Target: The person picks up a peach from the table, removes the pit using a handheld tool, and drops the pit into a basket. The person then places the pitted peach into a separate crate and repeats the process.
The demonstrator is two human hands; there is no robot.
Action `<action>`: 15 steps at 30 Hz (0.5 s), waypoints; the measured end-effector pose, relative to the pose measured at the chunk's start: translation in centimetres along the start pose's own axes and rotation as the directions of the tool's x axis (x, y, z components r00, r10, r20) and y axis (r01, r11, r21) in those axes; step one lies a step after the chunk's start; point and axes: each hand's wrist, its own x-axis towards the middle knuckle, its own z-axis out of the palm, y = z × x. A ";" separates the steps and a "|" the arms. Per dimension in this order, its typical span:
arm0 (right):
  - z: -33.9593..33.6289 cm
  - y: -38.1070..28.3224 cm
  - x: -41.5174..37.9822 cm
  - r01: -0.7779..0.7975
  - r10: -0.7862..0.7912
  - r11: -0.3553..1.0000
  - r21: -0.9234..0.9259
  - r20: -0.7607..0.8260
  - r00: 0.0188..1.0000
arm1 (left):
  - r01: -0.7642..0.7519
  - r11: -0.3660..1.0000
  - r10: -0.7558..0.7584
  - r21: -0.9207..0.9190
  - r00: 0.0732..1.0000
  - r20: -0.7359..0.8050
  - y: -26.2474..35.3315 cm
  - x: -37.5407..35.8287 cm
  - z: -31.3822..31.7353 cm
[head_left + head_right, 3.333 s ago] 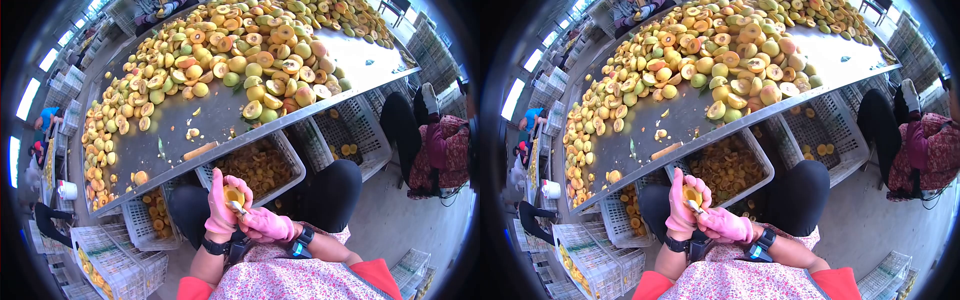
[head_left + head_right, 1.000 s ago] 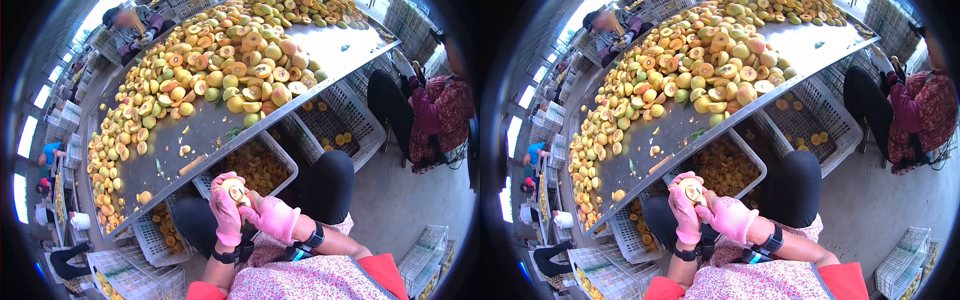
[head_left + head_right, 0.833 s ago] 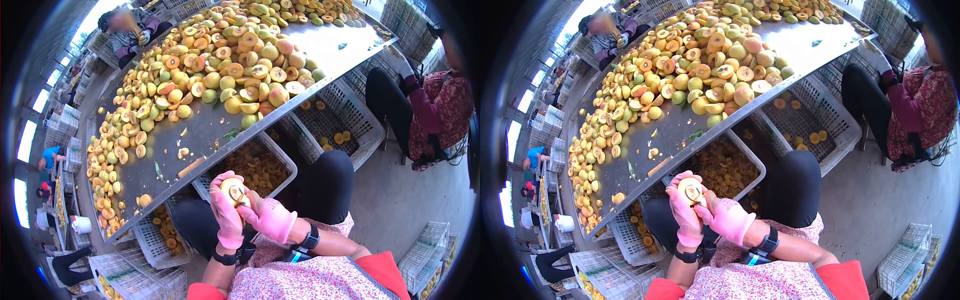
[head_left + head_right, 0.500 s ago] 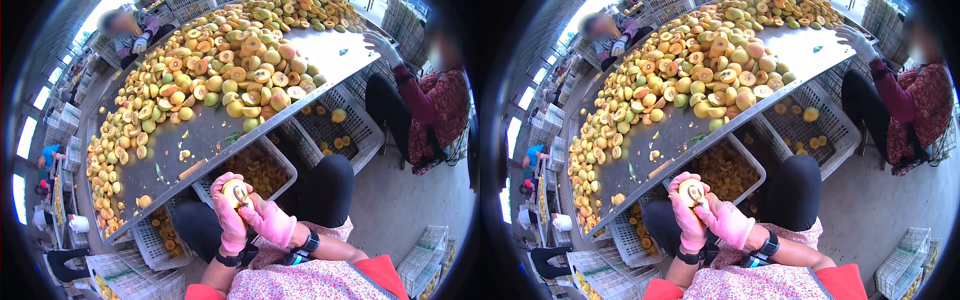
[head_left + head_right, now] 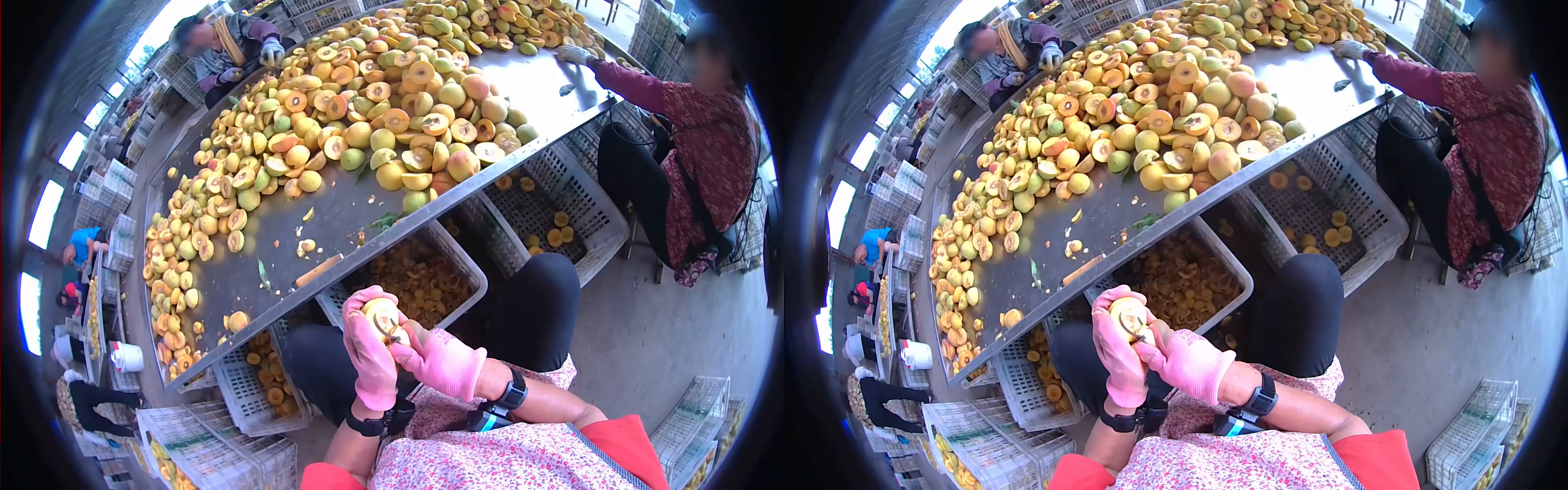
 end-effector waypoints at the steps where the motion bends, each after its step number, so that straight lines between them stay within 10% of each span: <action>1: 0.1 0.2 0.0 0.003 -0.003 0.999 -0.033 0.011 1.000 | 0.000 1.000 0.000 0.001 1.000 -0.003 0.3 0.1 -0.1; 13: 1.5 0.0 0.2 0.009 0.000 0.995 -0.097 0.094 0.996 | 0.277 0.953 -0.299 0.126 0.928 0.222 2.8 2.8 -3.1; 15: 1.7 0.8 0.4 0.069 -0.083 0.990 0.122 0.119 0.989 | 0.253 0.955 -0.283 0.151 0.933 0.223 2.6 3.1 -3.4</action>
